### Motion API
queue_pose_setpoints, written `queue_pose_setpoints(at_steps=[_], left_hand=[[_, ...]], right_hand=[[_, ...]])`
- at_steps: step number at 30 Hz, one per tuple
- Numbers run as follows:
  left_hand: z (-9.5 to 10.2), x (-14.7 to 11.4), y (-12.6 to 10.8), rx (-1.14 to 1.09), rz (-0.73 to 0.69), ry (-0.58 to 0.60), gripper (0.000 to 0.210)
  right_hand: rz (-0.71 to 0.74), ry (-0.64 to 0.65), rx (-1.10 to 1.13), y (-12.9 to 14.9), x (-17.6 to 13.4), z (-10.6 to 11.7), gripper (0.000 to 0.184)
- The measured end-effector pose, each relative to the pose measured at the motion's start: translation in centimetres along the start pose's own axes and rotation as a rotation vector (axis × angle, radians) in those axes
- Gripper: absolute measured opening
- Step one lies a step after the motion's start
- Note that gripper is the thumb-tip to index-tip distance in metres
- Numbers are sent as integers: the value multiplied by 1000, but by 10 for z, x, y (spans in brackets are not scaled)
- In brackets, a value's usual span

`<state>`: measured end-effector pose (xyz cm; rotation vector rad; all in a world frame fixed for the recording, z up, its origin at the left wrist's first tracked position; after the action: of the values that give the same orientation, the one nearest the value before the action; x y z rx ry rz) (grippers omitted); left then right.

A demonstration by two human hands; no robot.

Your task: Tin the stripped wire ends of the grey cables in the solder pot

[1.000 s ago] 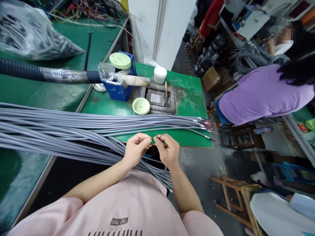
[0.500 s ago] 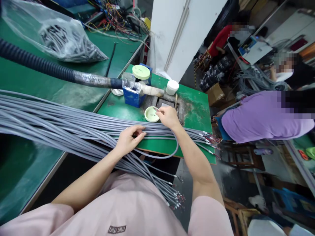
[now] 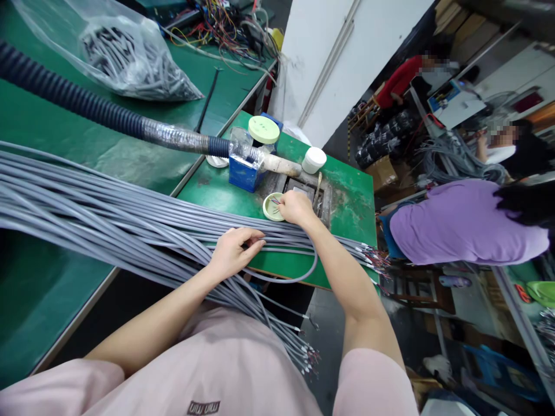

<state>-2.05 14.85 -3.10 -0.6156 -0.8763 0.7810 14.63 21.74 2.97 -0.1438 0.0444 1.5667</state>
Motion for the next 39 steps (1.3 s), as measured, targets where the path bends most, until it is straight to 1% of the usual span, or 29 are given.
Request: queue_pose_setpoints(at_steps=[4, 8, 10, 12, 15, 18, 22, 30, 35, 39], left_hand=[[1, 0, -1, 3, 3, 6, 12], [0, 0, 0, 1, 4, 12, 11], [0, -1, 0, -4, 2, 9, 12], [0, -1, 1, -4, 0, 9, 14], [-1, 0, 2, 3, 2, 15, 15], [-1, 0, 2, -1, -2, 5, 15], [-2, 0, 2, -3, -13, 0, 13], [-1, 0, 0, 5, -18, 0, 14], [-1, 0, 0, 18, -22, -5, 15], [-2, 0, 0, 28, -5, 17, 15]], right_hand=[[-25, 17, -28, 3, -1, 1, 24], [9, -24, 48, -5, -5, 12, 23], [-17, -69, 116, -18, -8, 21, 24], [-81, -112, 179, -36, -10, 30, 24], [-175, -144, 207, -62, -8, 34, 23], [-234, -138, 154, -78, 0, 28, 24], [-287, -110, 87, -87, 14, 15, 24], [-348, -41, 23, -89, 31, 3, 25], [-362, 0, -31, -88, 37, -3, 26], [-372, 28, -73, -86, 39, -4, 28]])
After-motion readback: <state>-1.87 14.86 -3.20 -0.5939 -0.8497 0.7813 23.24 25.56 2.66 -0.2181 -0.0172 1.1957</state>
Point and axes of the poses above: each hand's wrist, its own x-axis towards the middle knuckle, its own z-axis out of the back of the hand, y = z × x, the point moved 4 cm from there along x, towards the middle knuckle
